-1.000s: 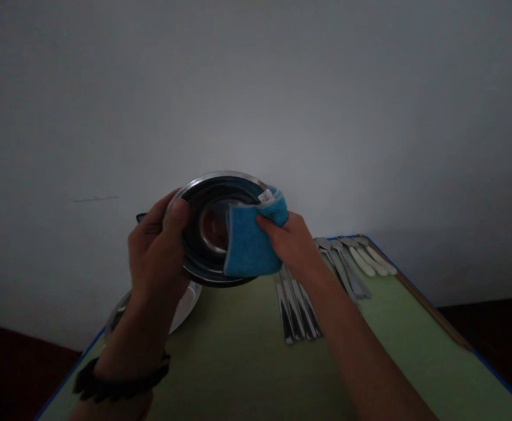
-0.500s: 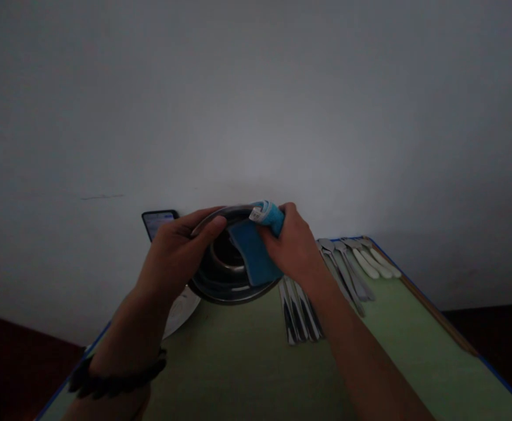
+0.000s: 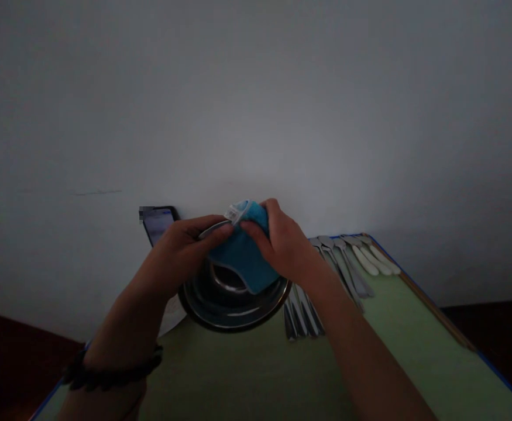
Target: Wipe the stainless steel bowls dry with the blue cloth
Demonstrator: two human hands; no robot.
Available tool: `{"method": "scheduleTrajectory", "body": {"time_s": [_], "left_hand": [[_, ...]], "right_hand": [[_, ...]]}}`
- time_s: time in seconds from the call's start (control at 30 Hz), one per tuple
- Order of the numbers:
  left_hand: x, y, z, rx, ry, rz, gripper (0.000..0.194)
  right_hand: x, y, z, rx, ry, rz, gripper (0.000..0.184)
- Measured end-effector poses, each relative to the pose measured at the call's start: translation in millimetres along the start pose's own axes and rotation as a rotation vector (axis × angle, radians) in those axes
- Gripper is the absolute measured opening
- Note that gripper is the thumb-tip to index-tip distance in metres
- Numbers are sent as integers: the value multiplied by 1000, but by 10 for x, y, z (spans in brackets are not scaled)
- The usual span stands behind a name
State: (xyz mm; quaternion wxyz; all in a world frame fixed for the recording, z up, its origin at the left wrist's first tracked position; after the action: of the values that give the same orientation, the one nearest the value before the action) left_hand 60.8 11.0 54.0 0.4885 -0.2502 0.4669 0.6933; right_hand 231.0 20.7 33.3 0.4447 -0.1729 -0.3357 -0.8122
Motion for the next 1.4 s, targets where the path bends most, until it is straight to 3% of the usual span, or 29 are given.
{"method": "scheduleTrajectory", "body": {"time_s": [0.2,0.4,0.5,0.67,0.73,0.8,0.87,0.97,1.17,1.4], "left_hand": [[-88,32,-3,-112,-15,-5,35],[-89,23,-3,-176,-16,11,33],[-52,32,7,-280,18,-58,33],[-9,-53,16,-689,-40,-256,36],[-19,-138,1,-845,-82,-304,36],[-41,-228,-18,-906,-104,-312,34],[-62,-289,-31,-871,-105,-326,33],[-62,-280,-27,-782,-94,-361,34],[17,-92,36,-569,-2,-373,34],[-9,-23,41,-348,157,-316,34]], "right_hand": [[-93,13,33,-60,92,-52,27],[-107,-83,-14,-133,-43,-165,32],[-90,-99,-16,-226,-125,-161,34],[-83,-166,-19,-436,-469,65,34],[-81,-248,-46,-412,-659,283,33],[-75,-334,-79,-309,-848,554,34],[-74,-380,-100,-201,-952,741,32],[-109,-338,-89,-143,-910,760,29],[-251,-106,-15,-79,-594,387,29],[-305,60,35,22,-426,121,24]]}}
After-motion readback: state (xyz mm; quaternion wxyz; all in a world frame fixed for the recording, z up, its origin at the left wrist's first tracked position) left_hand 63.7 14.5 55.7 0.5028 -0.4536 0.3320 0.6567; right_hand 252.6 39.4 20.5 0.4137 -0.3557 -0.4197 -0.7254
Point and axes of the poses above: each hand's wrist, its own z-axis towards the middle knuckle, its own y-axis out of the back of the hand, x = y × z, the point moved 1 cm from there along z, towards the middle knuckle, and after that the axes turned 15 degrees about -x, right-handed, at the moved point
